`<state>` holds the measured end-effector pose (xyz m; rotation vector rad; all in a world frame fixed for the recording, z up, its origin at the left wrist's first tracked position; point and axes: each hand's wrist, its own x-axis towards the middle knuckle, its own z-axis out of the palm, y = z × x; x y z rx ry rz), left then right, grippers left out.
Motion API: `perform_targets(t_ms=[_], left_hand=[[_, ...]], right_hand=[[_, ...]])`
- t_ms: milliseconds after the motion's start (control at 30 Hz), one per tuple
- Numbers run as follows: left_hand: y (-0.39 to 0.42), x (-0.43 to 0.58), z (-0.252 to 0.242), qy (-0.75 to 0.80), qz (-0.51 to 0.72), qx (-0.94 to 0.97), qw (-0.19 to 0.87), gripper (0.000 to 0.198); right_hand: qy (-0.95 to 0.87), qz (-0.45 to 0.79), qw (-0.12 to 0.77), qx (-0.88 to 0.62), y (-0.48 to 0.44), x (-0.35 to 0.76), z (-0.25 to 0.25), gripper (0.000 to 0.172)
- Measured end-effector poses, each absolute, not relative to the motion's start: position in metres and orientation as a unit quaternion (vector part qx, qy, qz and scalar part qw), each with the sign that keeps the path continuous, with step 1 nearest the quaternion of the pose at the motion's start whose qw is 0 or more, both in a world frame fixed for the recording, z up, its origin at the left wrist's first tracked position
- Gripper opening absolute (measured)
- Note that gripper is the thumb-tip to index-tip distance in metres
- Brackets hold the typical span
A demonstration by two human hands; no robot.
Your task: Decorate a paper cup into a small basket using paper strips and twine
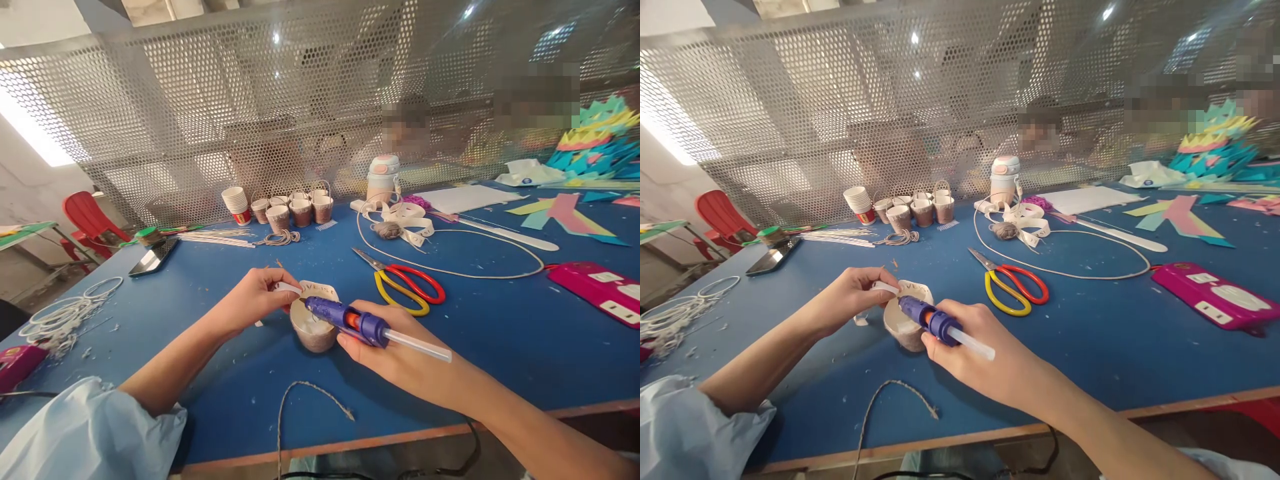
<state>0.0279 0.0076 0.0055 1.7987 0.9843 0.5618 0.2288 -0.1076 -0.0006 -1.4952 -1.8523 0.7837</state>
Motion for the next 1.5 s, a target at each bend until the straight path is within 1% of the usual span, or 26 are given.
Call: perform_targets(t_ms=[133, 267, 433, 533, 800, 967, 1167, 1300, 1500], left_hand=[[0.005, 0.032, 0.005, 0.429, 0.252, 0.703, 0.507, 0.013], [0.004, 0.035, 0.007, 0.438, 0.258, 0.682, 0.526, 0.012], [0.003, 0.037, 0.010, 0.451, 0.253, 0.666, 0.538, 0.012], [0.002, 0.037, 0.012, 0.451, 0.253, 0.660, 0.545, 0.013], [0.002, 0.037, 0.011, 0.445, 0.256, 0.654, 0.556, 0.018], [0.002, 0.037, 0.010, 0.444, 0.257, 0.652, 0.558, 0.018], [0.002, 0.036, 0.009, 0.440, 0.254, 0.648, 0.568, 0.018], [0.001, 0.036, 0.011, 0.443, 0.255, 0.647, 0.565, 0.017], [-0.001, 0.039, 0.014, 0.451, 0.257, 0.650, 0.555, 0.015]], right_hand=[[-0.700, 0.302, 0.310, -0.568, -0.108, 0.228, 0.000, 0.017], [-0.690, 0.317, 0.335, -0.558, -0.107, 0.227, 0.002, 0.016], [-0.634, 0.437, 0.313, -0.556, -0.104, 0.228, -0.002, 0.025], [-0.599, 0.479, 0.313, -0.560, -0.102, 0.229, -0.006, 0.027], [-0.573, 0.523, 0.370, -0.512, -0.103, 0.228, -0.014, 0.028], [-0.571, 0.537, 0.388, -0.486, -0.103, 0.228, -0.019, 0.032], [-0.570, 0.528, 0.394, -0.491, -0.104, 0.226, -0.019, 0.036], [-0.553, 0.553, 0.402, -0.477, -0.104, 0.225, -0.015, 0.036], [-0.499, 0.620, 0.409, -0.447, -0.103, 0.226, -0.014, 0.030]])
